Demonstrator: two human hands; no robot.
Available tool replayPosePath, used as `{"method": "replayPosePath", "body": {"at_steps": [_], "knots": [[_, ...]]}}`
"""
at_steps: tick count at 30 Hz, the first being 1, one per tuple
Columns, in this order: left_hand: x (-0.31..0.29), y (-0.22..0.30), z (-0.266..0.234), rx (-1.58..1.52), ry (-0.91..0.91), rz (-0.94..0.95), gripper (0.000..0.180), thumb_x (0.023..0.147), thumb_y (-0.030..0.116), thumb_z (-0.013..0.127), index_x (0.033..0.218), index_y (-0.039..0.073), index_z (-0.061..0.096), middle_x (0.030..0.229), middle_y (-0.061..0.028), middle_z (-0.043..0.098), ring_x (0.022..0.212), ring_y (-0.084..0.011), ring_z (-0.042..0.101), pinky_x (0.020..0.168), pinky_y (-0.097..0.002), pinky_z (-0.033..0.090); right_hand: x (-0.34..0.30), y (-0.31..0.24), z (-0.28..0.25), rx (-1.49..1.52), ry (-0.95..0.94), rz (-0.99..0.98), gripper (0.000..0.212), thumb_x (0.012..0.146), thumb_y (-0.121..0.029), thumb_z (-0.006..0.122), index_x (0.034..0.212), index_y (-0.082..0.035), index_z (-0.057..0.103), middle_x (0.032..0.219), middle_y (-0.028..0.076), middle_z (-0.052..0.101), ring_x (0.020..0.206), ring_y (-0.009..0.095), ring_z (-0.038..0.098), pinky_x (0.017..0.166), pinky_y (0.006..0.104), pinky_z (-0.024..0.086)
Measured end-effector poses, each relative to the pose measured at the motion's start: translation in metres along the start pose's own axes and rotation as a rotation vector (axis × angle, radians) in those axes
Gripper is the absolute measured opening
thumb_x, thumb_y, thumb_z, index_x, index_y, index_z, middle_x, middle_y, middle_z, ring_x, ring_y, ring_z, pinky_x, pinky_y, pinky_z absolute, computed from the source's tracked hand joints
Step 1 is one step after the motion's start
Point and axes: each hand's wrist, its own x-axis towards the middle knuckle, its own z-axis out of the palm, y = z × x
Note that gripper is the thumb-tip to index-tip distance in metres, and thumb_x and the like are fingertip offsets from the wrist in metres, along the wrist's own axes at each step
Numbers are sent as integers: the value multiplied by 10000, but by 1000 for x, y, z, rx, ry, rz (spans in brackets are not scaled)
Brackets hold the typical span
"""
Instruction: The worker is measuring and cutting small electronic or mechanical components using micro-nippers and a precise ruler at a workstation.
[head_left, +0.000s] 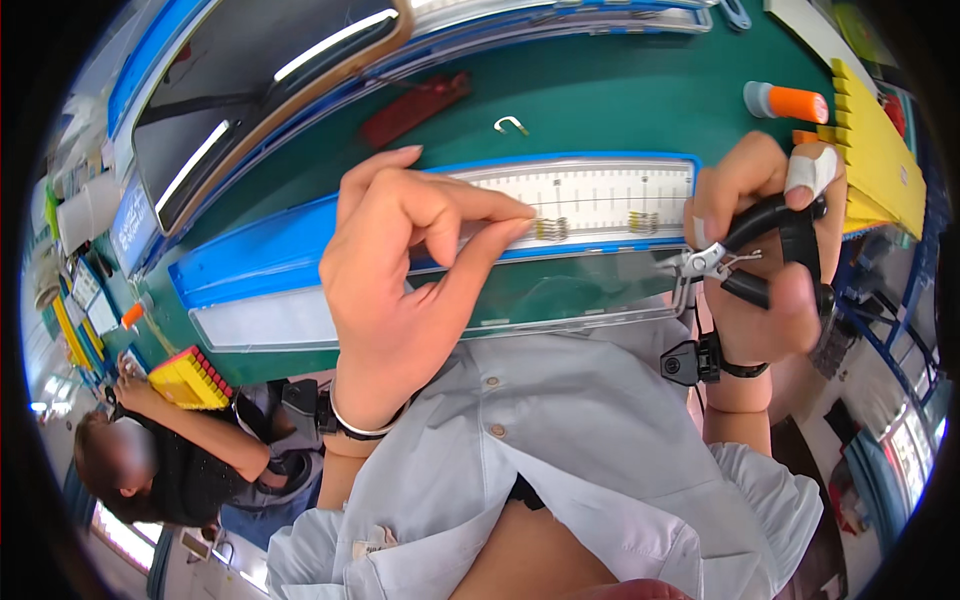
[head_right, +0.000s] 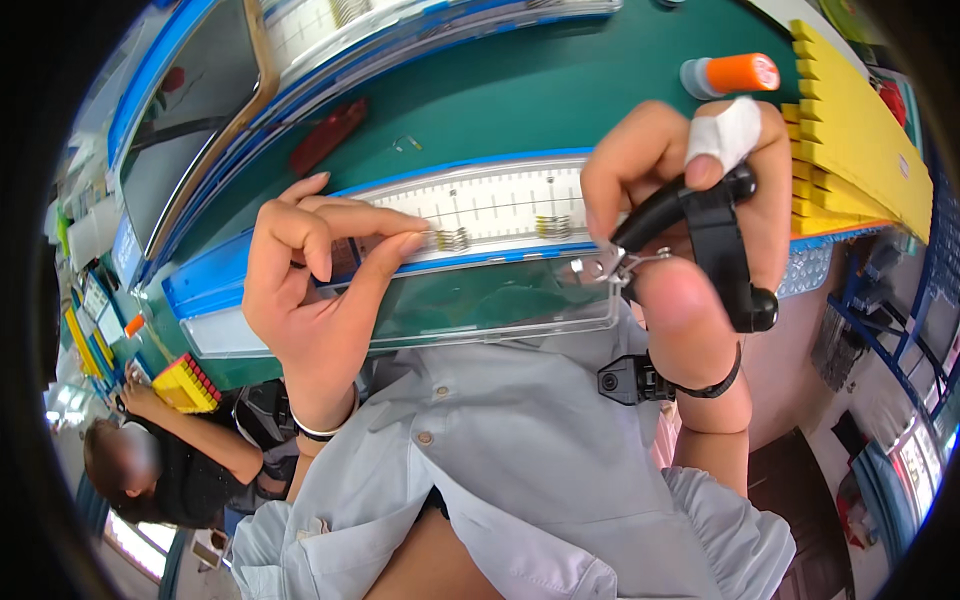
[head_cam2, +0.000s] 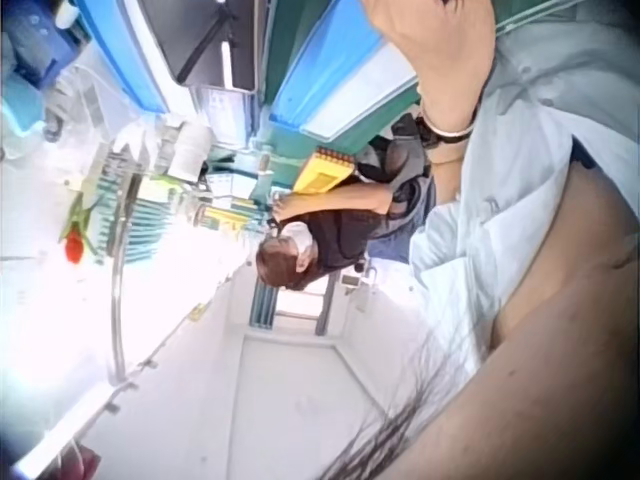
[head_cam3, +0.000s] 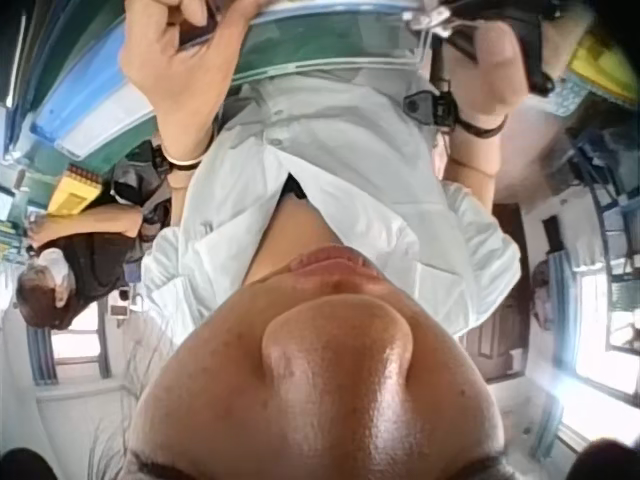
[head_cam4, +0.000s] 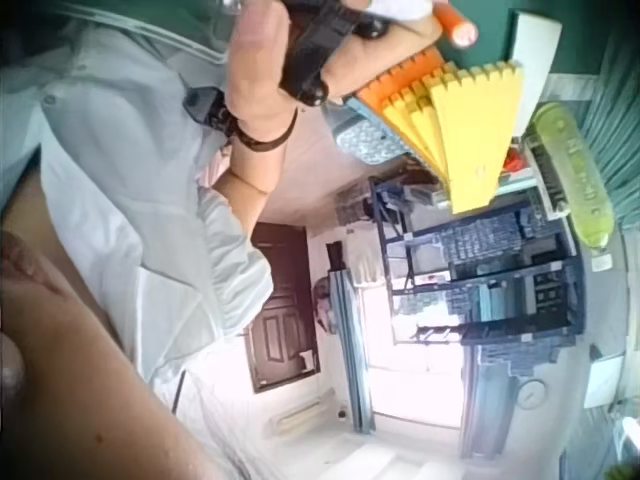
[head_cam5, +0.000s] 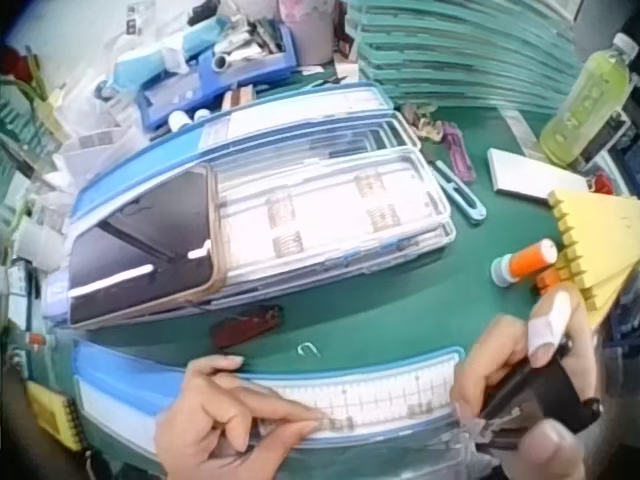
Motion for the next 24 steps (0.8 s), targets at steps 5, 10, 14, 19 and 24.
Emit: {"method": "replayPosePath", "body": {"at_steps": [5,10,14,19,24], "knots": [[1,-4,-3,-23,-31,66,461,826,-71,784,865,128,371,864,-109,780,816,-156,705,1037,-446,386,5,11,-2,-193,-171,-74,626,766,-279,901,1032,-106,362,941,196,606,752,175,615,651,266,558],[0,-3,-4,-2,-23,84,467,827,-56,794,867,129,368,867,-106,782,807,-167,710,1023,-445,396,8,11,-3,-316,-259,-104,572,774,-242,895,958,-89,376,1022,250,643,804,199,654,678,281,582],[1,-5,-4,7,-18,108,464,825,-54,797,866,128,372,859,-103,783,804,-166,712,1015,-447,409,7,15,0,-370,-252,-168,538,799,-241,874,944,-89,378,1019,248,640,794,183,626,679,267,561],[1,-7,-5,18,-26,118,459,822,-54,798,861,127,377,850,-98,783,807,-161,715,1018,-453,414,4,11,4,-396,-184,-131,510,834,-254,842,933,-84,372,1028,250,637,780,149,600,646,232,535],[0,-7,-6,35,-41,108,459,822,-57,796,857,128,378,856,-104,785,818,-155,720,1015,-452,414,5,11,2,-415,-202,-163,502,839,-252,838,930,-78,376,1035,252,637,757,132,593,624,214,528]]}}
